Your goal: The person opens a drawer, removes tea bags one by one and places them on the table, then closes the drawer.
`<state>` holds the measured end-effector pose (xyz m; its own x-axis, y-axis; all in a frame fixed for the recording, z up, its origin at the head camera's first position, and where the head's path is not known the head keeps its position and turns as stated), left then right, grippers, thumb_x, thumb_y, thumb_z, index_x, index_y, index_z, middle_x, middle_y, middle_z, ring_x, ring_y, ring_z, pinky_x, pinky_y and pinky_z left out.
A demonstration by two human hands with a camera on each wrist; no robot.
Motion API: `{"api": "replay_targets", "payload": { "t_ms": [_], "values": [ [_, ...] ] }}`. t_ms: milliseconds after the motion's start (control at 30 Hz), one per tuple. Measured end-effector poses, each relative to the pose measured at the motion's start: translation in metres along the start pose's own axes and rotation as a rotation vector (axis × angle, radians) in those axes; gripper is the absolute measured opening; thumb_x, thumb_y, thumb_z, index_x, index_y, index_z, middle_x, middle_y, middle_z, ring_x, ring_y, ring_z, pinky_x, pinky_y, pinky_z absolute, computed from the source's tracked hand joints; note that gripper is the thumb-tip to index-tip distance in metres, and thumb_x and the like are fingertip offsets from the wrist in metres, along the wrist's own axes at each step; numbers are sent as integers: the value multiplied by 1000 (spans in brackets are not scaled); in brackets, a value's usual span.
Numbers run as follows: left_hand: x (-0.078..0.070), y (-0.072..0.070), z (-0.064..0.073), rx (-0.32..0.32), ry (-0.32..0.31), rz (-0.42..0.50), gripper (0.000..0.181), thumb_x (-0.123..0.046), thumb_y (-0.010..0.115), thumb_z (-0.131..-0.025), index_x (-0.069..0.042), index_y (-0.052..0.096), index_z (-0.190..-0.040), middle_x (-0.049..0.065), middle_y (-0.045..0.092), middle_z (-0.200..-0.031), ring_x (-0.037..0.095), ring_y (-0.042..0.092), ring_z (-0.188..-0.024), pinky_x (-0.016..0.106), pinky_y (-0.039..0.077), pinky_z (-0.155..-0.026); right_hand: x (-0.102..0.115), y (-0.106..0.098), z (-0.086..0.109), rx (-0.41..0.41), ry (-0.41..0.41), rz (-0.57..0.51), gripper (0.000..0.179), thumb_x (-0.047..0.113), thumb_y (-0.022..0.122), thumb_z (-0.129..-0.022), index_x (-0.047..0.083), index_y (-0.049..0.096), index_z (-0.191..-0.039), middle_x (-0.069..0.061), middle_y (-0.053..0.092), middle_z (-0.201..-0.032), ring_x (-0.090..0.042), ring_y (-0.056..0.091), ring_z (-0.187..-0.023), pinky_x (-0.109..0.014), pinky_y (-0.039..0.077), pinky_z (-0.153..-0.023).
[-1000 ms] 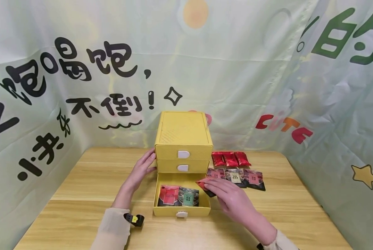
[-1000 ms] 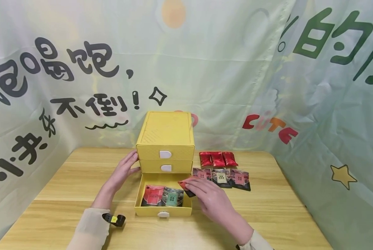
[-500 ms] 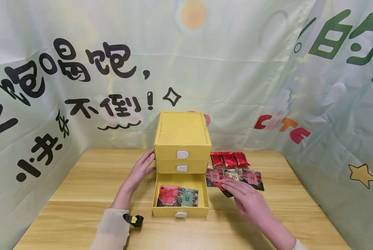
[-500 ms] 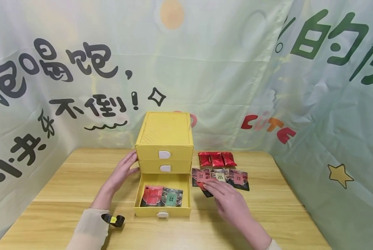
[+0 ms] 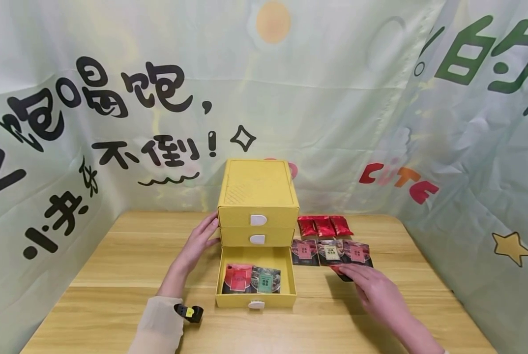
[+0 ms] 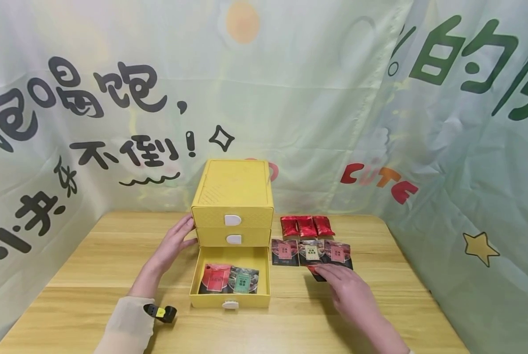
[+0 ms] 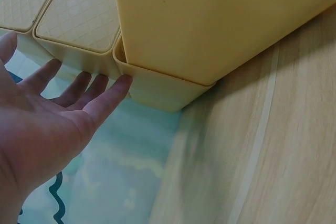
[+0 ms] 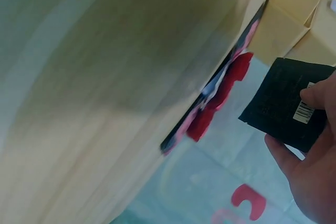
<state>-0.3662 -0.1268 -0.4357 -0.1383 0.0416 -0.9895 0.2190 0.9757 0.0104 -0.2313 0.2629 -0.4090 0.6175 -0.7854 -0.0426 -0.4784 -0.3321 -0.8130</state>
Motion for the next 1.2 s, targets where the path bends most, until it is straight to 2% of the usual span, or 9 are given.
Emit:
{"api": "replay_targets", "payload": {
  "t_ms": [267, 500, 767, 833, 1033, 1200],
  "values": [
    [1, 0, 1, -3, -5, 3, 61, -29, 42, -114, 1, 24, -163, 21, 23, -169, 38, 26, -153, 61, 37, -118, -20, 7, 13, 79, 76, 27, 51, -12, 75, -72, 5, 76, -120, -12, 76, -114, -31, 73, -99, -49, 62, -83],
    [1, -2, 2, -5, 0, 4, 61, -31, 42, -113, 0, 25, -163, 20, 23, -169, 38, 27, -153, 61, 37, -118, -33, 14, 20, 187, 167, 42, 45, -14, 71, -78, 3, 76, -120, -13, 76, -114, -32, 74, -100, -50, 62, -85],
    [1, -2, 0, -11, -4, 4, 62, -32, 44, -113, -1, 27, -163, 18, 25, -169, 37, 30, -152, 59, 39, -118, -40, 19, 29, 205, 177, 52, 46, -13, 70, -76, 1, 76, -120, -15, 76, -113, -33, 74, -98, -49, 62, -83],
    [0, -2, 0, -12, -3, 2, 61, -32, 44, -113, -1, 26, -163, 19, 25, -169, 37, 30, -152, 59, 39, -118, -43, 23, 31, 243, 207, 44, 48, -13, 71, -78, 2, 75, -123, -16, 75, -116, -34, 74, -101, -50, 62, -84],
    [0, -1, 0, -8, -5, 2, 60, -30, 42, -113, -1, 26, -163, 19, 25, -169, 38, 29, -152, 59, 39, -118, -50, 41, 39, 431, 300, 8, 45, -6, 72, -87, 4, 72, -130, -17, 70, -128, -37, 70, -111, -53, 61, -86],
    [2, -2, 0, -10, -8, -2, 60, -30, 43, -113, -1, 27, -163, 20, 26, -169, 39, 29, -153, 59, 39, -118, -51, 47, 42, 476, 295, -31, 45, -1, 77, -87, 1, 71, -131, -16, 67, -136, -39, 67, -118, -54, 59, -91]
  ]
}}
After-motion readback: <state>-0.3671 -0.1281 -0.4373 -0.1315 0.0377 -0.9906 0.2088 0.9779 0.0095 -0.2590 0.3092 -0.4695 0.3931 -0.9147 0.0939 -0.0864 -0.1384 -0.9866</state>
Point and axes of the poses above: each hand's wrist, its own z-axis away from the middle knuckle, its own y-axis out of the palm, x = y × z, the point moved 10 cm from there along -z, towards the middle knuckle
